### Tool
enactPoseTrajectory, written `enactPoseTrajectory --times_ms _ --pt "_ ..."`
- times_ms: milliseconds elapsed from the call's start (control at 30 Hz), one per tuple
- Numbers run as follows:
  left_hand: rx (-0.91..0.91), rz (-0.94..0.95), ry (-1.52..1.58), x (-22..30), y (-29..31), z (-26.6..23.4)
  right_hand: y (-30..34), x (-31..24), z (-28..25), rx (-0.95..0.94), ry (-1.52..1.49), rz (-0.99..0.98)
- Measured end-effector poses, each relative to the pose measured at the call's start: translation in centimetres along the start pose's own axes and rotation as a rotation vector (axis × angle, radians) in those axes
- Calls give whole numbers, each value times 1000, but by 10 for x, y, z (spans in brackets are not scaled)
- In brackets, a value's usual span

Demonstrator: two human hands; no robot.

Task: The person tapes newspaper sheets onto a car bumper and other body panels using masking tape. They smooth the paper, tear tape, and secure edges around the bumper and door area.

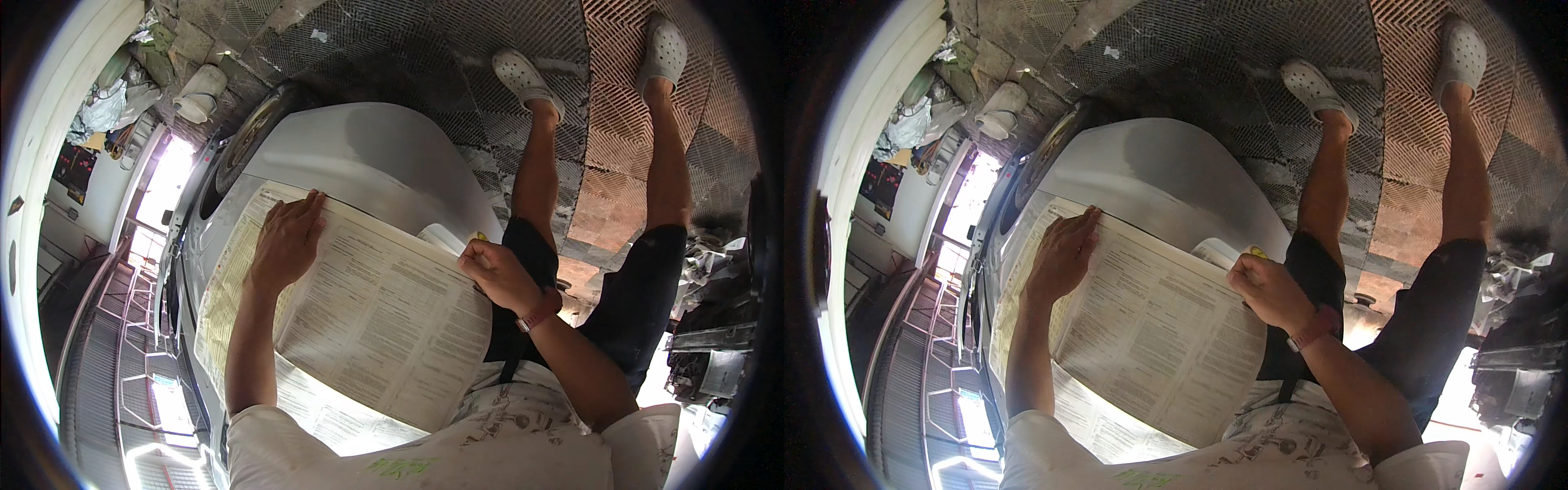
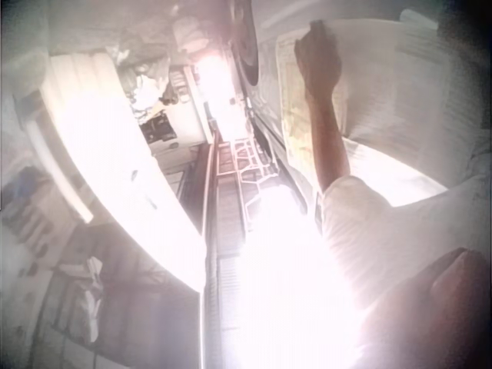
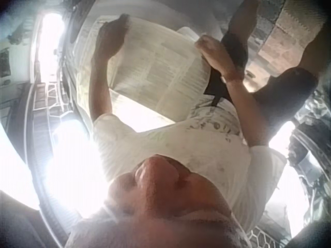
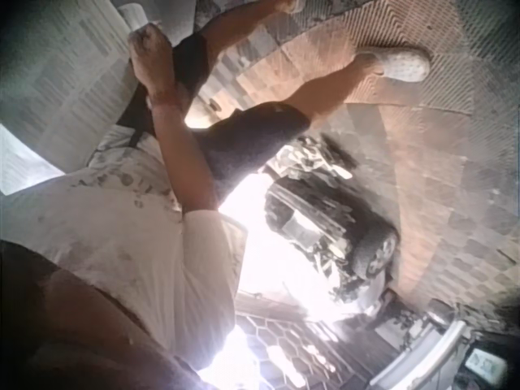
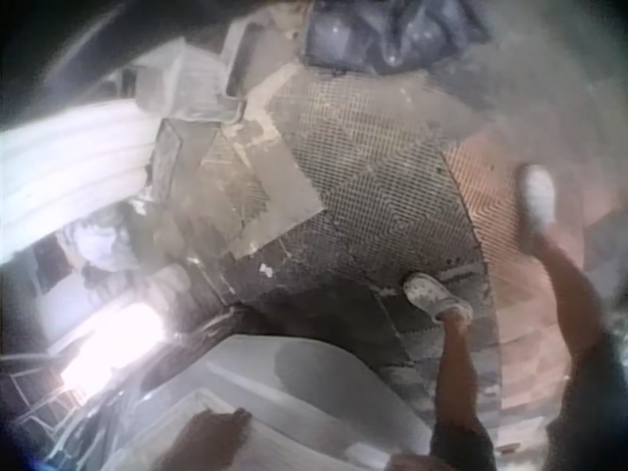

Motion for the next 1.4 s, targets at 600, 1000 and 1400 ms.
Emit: enactPoseTrajectory --times_ms 600,1000,1400 --pt "93 -85 45 5 2 8 -17 -49 -24 25 -73 -76" --pt "74 -27 29 16 2 5 -1 13 6 -27 -39 134" --pt "89 49 -100 42 6 4 -10 37 26 -10 56 31"
Point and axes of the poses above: each hand's wrist, its own y-axis away from the middle knuckle, its own z-axis out of the palm, x = y × z, the point moved 2 cm from there along -y, towards the middle knuckle, and after that the axes turned 15 degrees about x, right-handed, at the moved point
